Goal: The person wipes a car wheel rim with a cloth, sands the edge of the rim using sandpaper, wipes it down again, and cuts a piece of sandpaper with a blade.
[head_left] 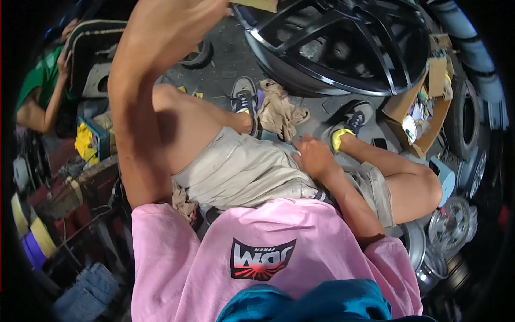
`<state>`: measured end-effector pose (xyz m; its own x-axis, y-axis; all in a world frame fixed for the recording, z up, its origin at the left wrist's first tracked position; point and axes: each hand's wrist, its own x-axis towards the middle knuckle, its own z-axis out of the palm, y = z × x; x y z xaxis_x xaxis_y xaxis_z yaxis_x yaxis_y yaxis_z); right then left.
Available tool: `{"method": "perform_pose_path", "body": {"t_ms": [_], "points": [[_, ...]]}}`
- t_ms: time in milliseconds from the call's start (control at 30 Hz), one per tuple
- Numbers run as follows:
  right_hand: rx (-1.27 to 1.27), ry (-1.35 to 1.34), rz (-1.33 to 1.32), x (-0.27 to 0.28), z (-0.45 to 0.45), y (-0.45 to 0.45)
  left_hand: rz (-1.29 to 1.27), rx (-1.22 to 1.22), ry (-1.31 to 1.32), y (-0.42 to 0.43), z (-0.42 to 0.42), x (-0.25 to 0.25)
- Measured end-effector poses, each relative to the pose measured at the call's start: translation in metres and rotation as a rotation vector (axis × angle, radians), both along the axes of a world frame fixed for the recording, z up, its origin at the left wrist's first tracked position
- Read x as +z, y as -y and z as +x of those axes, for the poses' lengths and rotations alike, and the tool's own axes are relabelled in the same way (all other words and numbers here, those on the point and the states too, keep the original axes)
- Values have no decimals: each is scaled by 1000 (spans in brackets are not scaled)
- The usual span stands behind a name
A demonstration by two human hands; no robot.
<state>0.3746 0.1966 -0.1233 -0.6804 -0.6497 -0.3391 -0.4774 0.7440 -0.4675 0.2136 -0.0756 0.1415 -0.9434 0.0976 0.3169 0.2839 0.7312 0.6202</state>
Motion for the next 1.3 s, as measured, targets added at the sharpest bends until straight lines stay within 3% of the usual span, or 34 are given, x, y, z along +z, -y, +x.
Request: {"method": "perform_pose_path", "body": {"t_ms": [33,67,167,200,300,333,400,467,533,667,733,833,1200,1300], "points": [[-5,-77,-68,-3,-12,7,-1,-9,24,8,-1,1],[-67,121,5,-11,-34,23,-37,-34,-33,9,-1,0],[-48,209,100,-74,-75,64,-291,-1,-163,-2,13,13],[-146,190,137,-84,-87,77,-310,-18,-157,2,18,15],[-251,156,190,-116,-97,87,-334,78,9,9,20,20],[-253,147,200,-136,-93,87,-169,314,245,10,19,28],[-159,174,184,-185,-76,86,-110,159,293,89,48,-10],[-23,402,111,-177,-67,93,-40,203,275,109,61,-15],[-99,297,-170,-125,-49,118,-60,249,292,111,71,-12],[-110,493,-569,4,-60,179,-76,325,358,115,82,-13],[-24,418,-775,34,-50,193,-78,330,376,121,86,-15],[68,434,-883,61,-41,203,-64,347,367,138,97,-19],[231,448,-644,80,-25,210,-45,469,247,182,132,-35],[161,451,-591,88,-16,205,-79,375,162,172,130,-33]]}}
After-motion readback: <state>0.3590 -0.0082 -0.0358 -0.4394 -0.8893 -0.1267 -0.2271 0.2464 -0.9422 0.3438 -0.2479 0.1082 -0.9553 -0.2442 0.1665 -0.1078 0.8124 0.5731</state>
